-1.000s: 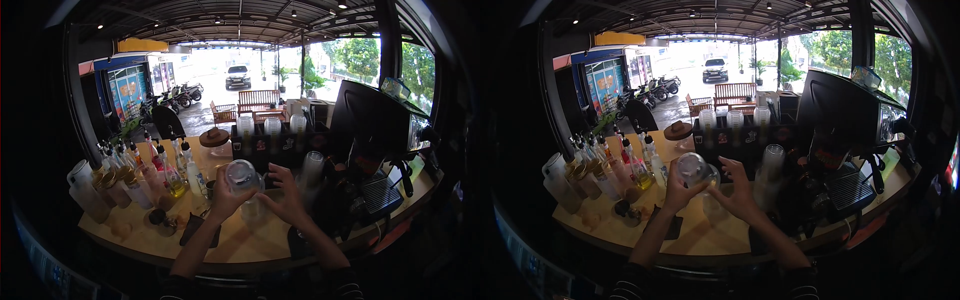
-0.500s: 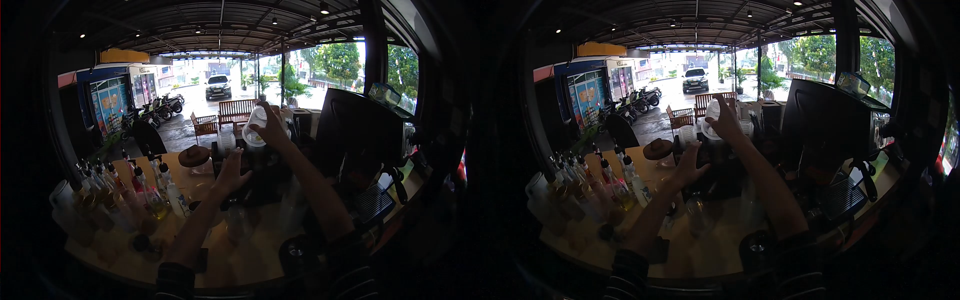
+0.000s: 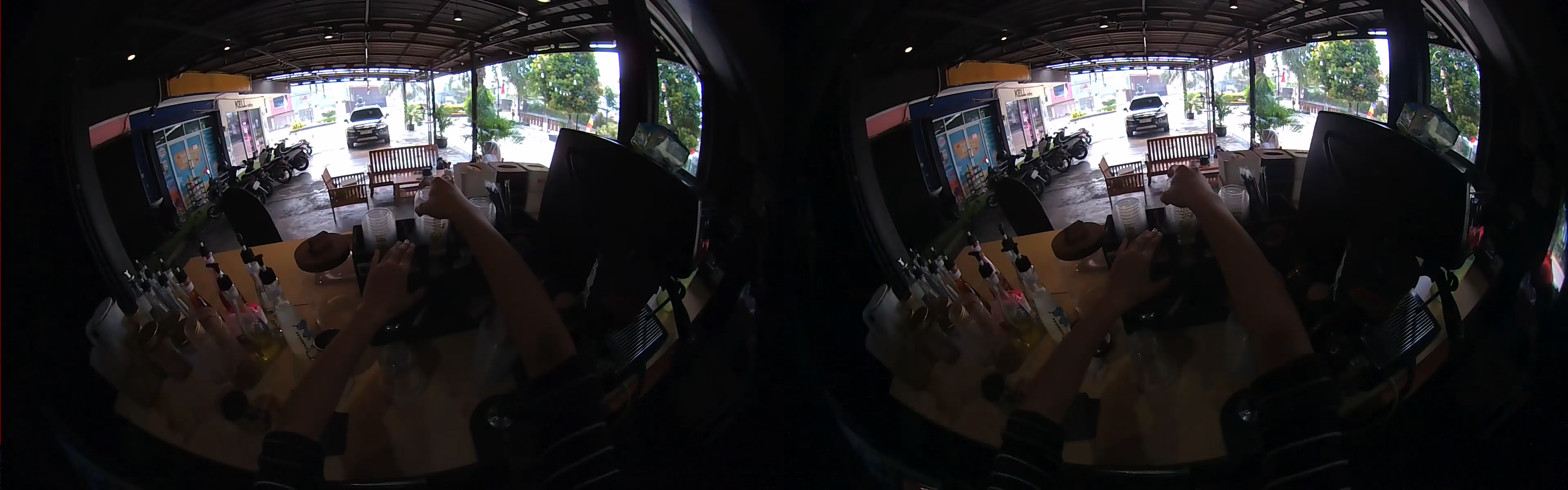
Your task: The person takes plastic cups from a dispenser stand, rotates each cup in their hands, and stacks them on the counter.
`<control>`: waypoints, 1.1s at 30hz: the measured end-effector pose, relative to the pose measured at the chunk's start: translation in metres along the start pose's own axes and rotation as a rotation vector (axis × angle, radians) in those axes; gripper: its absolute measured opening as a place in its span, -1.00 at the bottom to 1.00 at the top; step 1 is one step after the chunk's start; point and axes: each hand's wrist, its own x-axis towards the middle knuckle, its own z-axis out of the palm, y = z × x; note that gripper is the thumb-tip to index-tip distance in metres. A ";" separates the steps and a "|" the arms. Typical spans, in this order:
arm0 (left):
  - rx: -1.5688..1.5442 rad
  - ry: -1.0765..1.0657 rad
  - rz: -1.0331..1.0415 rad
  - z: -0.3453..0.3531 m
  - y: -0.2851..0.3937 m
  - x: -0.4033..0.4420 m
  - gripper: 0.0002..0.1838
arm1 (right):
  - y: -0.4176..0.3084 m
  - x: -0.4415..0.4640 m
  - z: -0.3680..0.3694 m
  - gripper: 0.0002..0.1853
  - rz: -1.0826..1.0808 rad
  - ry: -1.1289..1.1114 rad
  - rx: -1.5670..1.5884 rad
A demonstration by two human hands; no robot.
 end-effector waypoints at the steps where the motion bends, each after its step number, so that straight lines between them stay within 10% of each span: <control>1: 0.002 0.006 0.007 0.000 0.000 0.000 -0.10 | 0.000 0.003 -0.001 -0.43 0.017 -0.064 -0.018; 23: -0.047 0.108 0.042 0.001 -0.004 -0.001 -0.12 | 0.001 -0.029 0.029 -0.23 0.048 -0.088 -0.196; 33: -0.662 0.227 -0.013 -0.047 0.022 -0.093 -0.49 | -0.069 -0.149 0.020 -0.20 -0.192 0.133 0.199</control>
